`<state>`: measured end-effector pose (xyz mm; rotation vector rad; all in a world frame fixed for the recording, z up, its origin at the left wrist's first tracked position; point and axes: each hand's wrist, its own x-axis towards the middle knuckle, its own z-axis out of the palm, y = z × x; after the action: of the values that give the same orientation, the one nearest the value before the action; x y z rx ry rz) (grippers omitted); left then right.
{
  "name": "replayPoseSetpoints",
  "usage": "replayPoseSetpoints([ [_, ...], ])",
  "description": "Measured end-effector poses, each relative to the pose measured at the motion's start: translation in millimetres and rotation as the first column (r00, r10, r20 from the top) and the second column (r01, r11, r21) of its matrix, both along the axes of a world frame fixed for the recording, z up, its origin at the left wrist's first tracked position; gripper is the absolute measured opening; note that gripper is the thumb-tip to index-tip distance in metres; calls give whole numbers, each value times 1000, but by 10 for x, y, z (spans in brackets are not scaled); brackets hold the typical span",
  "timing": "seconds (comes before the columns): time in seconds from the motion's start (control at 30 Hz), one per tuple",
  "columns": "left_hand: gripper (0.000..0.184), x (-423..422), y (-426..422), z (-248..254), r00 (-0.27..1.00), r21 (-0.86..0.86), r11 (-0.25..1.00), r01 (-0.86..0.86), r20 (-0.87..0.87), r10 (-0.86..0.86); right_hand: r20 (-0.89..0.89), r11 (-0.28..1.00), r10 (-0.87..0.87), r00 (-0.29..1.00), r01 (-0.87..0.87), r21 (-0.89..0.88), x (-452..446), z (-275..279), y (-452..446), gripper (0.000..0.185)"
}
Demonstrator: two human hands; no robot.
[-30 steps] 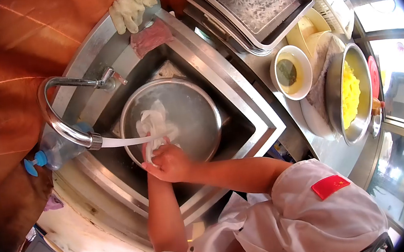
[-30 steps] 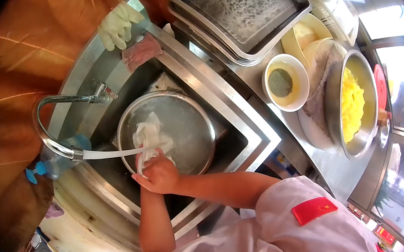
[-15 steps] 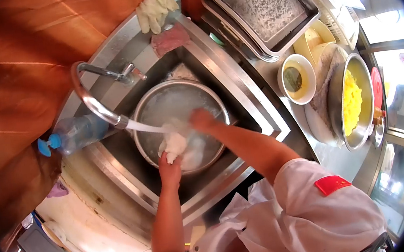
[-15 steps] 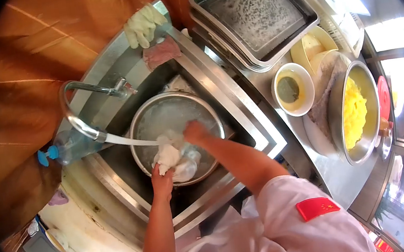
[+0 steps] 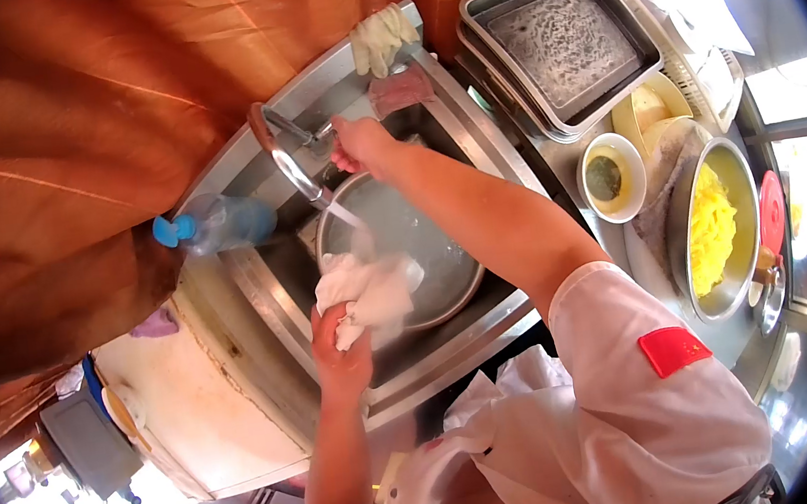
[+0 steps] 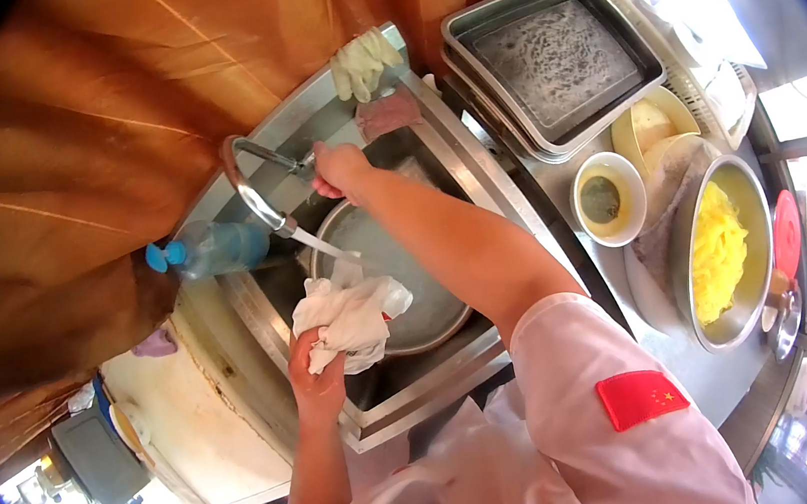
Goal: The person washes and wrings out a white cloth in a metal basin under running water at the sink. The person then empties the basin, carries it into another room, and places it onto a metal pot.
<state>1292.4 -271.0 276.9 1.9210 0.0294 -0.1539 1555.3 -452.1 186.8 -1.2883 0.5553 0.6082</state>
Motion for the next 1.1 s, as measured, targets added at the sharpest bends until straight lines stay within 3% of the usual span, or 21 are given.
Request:
replayPoseSetpoints([
  [0.07, 36, 29, -1, 276, 999, 46, 999, 20, 30, -21, -10, 996, -57, 998, 57, 62, 148, 78, 35, 49],
  [0.17, 37, 59, -18, 550, 983, 151, 983, 100, 139, -121, 274, 983, -183, 944, 171, 65, 363, 192, 0, 38],
  [0.23, 36, 69, -19, 624, 955, 222, 964, 147, 223, -197, 254, 988, -149, 956, 156, -4, 390, 157, -116, 36],
  [0.3, 37, 60, -32, 637, 965, 168, 981, 97, 227, -135, 258, 977, -173, 951, 131, 171, 310, -3, -280, 33],
  [0.33, 37, 66, -41, 646, 964, 164, 983, 87, 236, -124, 210, 919, -227, 951, 138, 369, 221, -67, -344, 30],
  [0.4, 31, 22, -25, 678, 995, -18, 1000, -12, 103, 14, 187, 910, -228, 955, 141, 390, 116, -83, -247, 29],
  [0.47, 36, -1, 23, 635, 994, -24, 1000, -2, 109, 5, 177, 899, -226, 958, 135, 418, 158, -115, -130, 29],
  [0.53, 40, 7, 55, 624, 993, -22, 1000, 2, 121, 1, 164, 930, -282, 945, 228, 288, 293, -193, 51, 27],
  [0.63, 41, -52, 66, 653, 993, -13, 999, 41, 115, -39, 228, 976, -151, 962, 108, 189, 342, -165, -48, 27],
  [0.77, 44, -67, -14, 653, 997, -247, 967, -68, -51, 57, 285, 978, -163, 945, 118, 171, -82, 91, -205, 28],
  [0.83, 46, -44, -9, 603, 994, -325, 942, -88, -95, 60, 423, 989, -47, 905, -16, 144, -497, 169, -305, 32],
  [0.9, 56, -7, 15, 508, 1000, -230, 973, 8, 11, -5, 606, 946, 232, 761, -323, 43, -914, -59, -491, 45],
  [0.97, 64, 145, -31, 485, 991, -219, 967, 131, 52, -122, 562, 905, 268, 782, -405, 132, -1504, 275, -595, 49],
  [1.0, 65, 216, -77, 451, 978, -129, 972, 196, 96, -184, 563, 909, 274, 780, -400, 112, -1681, 363, -619, 49],
  [1.03, 66, 258, -121, 463, 959, -33, 967, 254, 135, -248, 596, 918, 308, 742, -395, 18, -1838, 447, -631, 52],
  [1.1, 70, 323, -216, 574, 956, -17, 960, 278, 98, -275, 629, 924, 342, 698, -372, -89, -2035, 449, -670, 56],
])
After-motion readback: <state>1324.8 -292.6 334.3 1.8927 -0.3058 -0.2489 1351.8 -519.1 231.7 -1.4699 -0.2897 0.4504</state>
